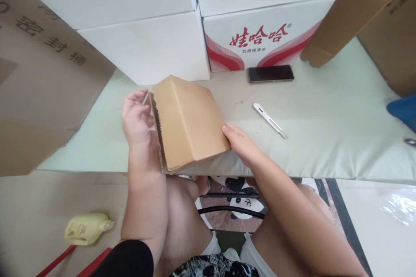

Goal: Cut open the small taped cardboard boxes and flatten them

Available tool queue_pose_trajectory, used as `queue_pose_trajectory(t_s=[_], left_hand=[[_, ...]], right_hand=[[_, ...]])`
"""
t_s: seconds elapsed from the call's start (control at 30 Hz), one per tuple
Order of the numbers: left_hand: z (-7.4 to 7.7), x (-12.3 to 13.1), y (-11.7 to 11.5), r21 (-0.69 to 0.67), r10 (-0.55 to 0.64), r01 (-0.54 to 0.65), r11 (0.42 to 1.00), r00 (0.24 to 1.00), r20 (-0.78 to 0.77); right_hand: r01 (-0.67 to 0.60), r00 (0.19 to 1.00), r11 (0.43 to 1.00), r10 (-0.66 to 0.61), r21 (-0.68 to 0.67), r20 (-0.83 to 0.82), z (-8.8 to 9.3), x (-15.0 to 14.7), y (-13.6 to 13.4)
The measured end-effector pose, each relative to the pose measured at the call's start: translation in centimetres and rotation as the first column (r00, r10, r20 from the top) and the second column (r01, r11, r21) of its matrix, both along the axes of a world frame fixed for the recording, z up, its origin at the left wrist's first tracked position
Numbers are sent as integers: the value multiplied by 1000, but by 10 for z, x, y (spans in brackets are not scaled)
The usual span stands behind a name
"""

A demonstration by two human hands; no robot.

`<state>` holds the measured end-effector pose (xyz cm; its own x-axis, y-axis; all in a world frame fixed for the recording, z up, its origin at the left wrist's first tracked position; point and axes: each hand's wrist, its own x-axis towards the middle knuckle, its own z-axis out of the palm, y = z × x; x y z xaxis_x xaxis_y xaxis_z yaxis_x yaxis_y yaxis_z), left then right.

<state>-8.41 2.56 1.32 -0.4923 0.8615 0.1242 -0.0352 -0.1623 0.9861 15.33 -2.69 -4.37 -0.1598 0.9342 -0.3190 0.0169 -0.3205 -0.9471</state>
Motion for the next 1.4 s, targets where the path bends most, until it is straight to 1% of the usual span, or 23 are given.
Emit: queue_pose_trajectory(t_s=[0.07,0.13,0.23,0.33,0.43,0.53,0.7,0.83,0.9,0.93,0.97,1.0,1.03,1.07,1.1,1.13,1.17,1.23,1.3,1.4], left_hand=[[2,3,1,-30,-17,17,999,999,29],[3,7,0,-39,-62,63,997,998,29],[3,11,0,-16,-188,188,982,982,13],[-1,13,1,5,-342,344,939,936,-78],[-6,15,1,-11,-439,444,896,881,-177],[-9,21,-1,-26,-487,499,866,833,-263],[-8,32,-4,-5,-542,583,813,752,-376],[-6,33,-5,-33,-518,566,824,728,-449],[-5,32,-5,-63,-506,552,832,706,-496],[-4,32,-6,-74,-503,549,832,692,-517],[-4,32,-6,-82,-502,550,831,679,-536],[-4,32,-7,-86,-500,550,831,669,-550],[-3,32,-7,-88,-499,551,830,662,-560],[-3,32,-7,-90,-498,551,829,657,-566],[-2,32,-8,-92,-498,552,828,652,-571],[-1,32,-9,-97,-500,554,827,644,-579],[0,32,-9,-106,-503,556,824,633,-589],[4,32,-11,-131,-509,559,819,602,-615],[8,33,-14,-159,-513,553,818,575,-637],[13,35,-17,-185,-515,537,823,568,-642]], right_hand=[[9,999,1000,-10,27,33,-2,2,2],[17,997,999,-20,47,68,-2,4,4],[29,993,998,-36,61,113,-2,7,6],[21,988,997,-33,80,150,-3,10,8],[20,980,995,-38,93,197,-1,11,9],[17,972,996,-36,85,231,4,11,9],[-60,968,994,36,89,249,14,13,6],[-85,957,988,44,131,287,12,13,8],[-53,955,981,-5,186,297,13,13,7],[-18,953,965,-62,261,296,16,13,6],[15,949,929,-130,370,288,20,13,4],[34,943,868,-193,495,273,25,12,2],[27,937,789,-234,613,260,30,13,0],[-6,934,711,-248,704,259,35,13,-3],[-58,932,653,-235,755,275,40,13,-5],[-108,931,631,-206,768,300,43,13,-7],[-143,930,632,-176,762,321,45,13,-8],[-167,934,664,-129,729,332,44,14,-9],[-151,944,694,-110,704,311,41,15,-9],[-132,954,711,-98,691,284,37,16,-8]])
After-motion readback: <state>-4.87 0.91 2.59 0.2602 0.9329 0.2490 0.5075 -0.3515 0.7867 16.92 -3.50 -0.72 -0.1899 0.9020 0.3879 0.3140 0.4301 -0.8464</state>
